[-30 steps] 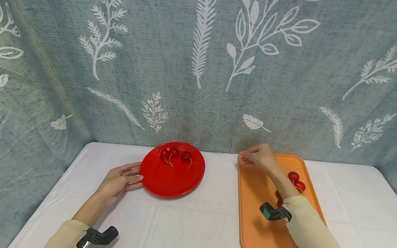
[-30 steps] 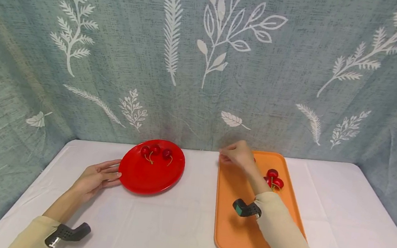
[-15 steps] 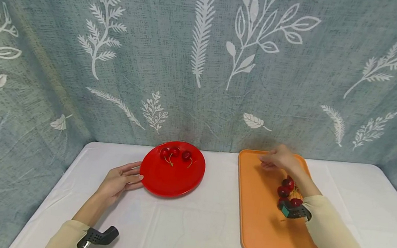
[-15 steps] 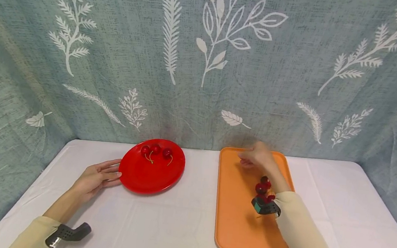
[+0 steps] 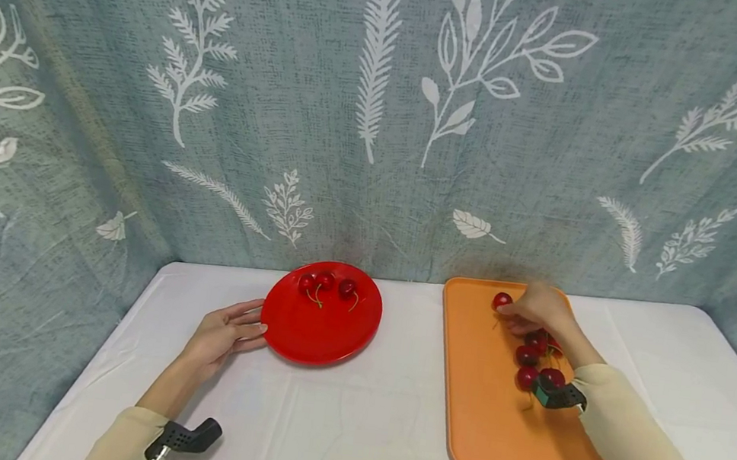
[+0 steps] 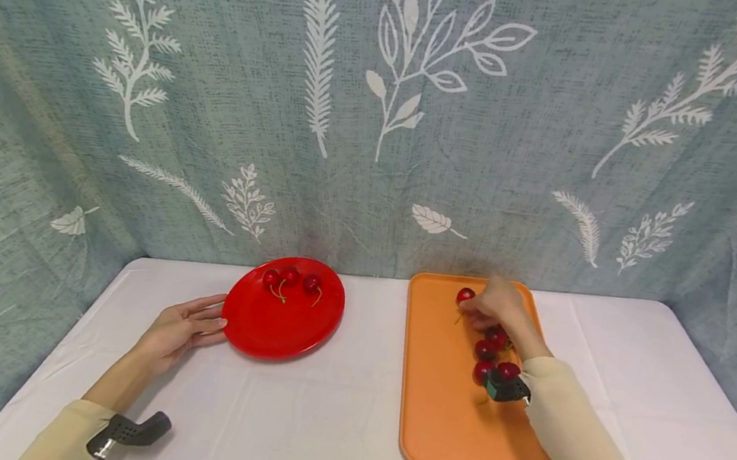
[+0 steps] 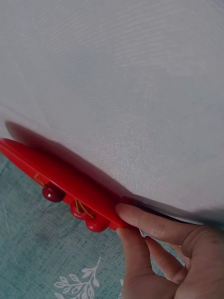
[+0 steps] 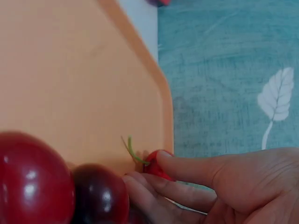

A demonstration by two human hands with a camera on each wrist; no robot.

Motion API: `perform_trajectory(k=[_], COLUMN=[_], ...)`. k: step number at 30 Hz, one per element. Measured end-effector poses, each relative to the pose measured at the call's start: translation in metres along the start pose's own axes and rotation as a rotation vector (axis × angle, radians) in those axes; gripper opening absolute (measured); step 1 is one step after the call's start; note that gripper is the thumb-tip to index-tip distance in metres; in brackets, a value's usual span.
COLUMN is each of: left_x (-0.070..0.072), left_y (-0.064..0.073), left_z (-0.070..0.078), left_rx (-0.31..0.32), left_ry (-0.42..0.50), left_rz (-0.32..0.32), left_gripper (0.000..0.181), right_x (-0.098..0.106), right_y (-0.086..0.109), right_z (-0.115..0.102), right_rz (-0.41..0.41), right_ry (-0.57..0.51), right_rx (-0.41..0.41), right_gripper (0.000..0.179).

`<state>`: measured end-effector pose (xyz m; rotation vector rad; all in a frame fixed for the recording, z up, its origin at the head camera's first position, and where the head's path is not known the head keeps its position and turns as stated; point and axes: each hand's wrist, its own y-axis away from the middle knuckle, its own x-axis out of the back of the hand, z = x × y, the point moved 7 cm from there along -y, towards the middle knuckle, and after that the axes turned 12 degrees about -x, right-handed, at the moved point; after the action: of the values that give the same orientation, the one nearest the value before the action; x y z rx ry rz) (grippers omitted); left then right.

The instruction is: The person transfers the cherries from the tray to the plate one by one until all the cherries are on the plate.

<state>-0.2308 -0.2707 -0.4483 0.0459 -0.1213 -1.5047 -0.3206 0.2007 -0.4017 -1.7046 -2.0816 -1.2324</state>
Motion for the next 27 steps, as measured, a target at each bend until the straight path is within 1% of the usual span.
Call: perform_trajectory(k=[3,10,15,24,27], left_x=[0.0,0.0,0.0,0.0,0.0], left_y=[0.0,0.0,-0.001,-0.001,0.0], left_z=[0.0,-0.001,-0.001,0.0,0.0], left_rx=[0.0,-0.005,-0.007,-0.014,-0.015], left_ry=[0.001,-0.011,0.0,0.003,0.005], left_rz=[-0.001,-0.009,-0.013,-0.016,-0.014], left_gripper=[0.06,0.06,0.059,0.059,0.059], right_x=[-0.001,0.0,-0.001,-0.003,-0.003], right_y=[-0.004,-0.008,-0.009,-0.011,-0.012], right_z=[0.005,0.007,0.008,0.011,0.012], right_rz=[-0.022,-0.027,-0.045,-0.099,-0.099], right_ry=[-0.055,-0.096,-0.169,-0.246,-0.254], right_rx=[-0.031,-0.084,-0.095,-0.114,-0.125], right_gripper=[0.022,0.02,0.015,0.012,0.012])
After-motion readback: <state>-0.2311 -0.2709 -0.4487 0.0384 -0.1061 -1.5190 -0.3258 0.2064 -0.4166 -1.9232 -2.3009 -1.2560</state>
